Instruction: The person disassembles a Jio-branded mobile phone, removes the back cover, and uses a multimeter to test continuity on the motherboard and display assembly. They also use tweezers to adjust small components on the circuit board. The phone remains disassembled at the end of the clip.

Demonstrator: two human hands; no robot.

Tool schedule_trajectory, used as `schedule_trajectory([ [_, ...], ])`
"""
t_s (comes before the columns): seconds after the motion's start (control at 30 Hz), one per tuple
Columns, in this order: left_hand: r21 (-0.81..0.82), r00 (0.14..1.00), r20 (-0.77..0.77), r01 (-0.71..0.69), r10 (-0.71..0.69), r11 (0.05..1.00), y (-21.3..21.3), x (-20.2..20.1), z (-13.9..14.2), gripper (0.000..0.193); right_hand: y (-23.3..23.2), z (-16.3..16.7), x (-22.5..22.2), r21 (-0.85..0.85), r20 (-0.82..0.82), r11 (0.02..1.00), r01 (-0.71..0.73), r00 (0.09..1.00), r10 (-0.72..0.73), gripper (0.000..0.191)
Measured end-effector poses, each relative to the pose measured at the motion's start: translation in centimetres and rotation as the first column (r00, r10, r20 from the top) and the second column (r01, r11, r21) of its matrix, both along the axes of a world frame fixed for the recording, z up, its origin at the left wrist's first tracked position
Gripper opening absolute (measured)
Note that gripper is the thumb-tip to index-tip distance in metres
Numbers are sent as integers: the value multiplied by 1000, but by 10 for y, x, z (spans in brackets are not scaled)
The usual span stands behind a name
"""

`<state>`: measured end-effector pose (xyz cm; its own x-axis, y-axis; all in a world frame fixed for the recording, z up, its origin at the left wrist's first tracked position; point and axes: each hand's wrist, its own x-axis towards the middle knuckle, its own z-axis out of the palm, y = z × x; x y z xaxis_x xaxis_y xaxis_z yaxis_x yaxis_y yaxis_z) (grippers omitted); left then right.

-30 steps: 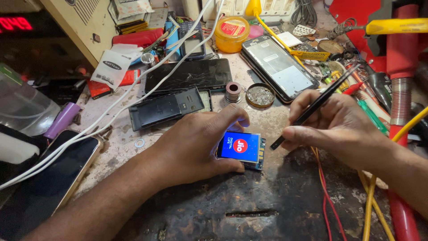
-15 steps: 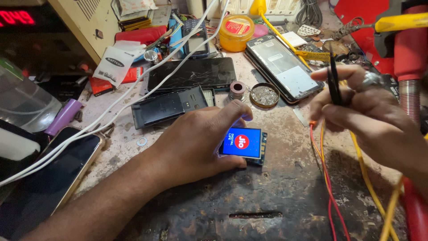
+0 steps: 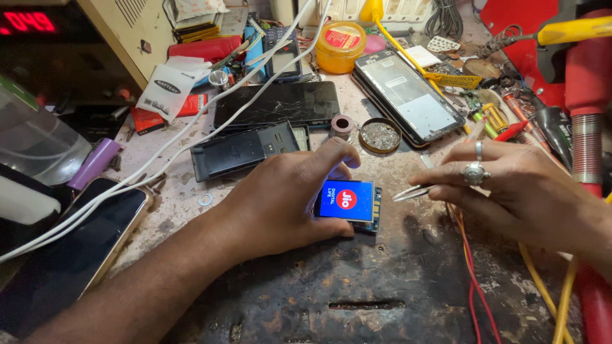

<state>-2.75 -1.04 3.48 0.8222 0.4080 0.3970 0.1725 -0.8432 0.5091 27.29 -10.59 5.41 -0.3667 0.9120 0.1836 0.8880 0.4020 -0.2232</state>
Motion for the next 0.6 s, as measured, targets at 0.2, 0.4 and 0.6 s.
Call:
schedule_trajectory([
  [0.2,9,1000,2,3,-3,1000,0,1,0,73,-3,-13,-1,159,-4,957,-243,969,247,48],
  [0.4,24,1000,-3,-7,7,1000,-1,1,0,74,-4,-13,-8,186,99,964,-191,980,175,58],
  [0.6,30,1000,-3,-5,6,1000,-1,1,-1,76,-5,-12,-15,354,197,870,-344,937,290,51],
])
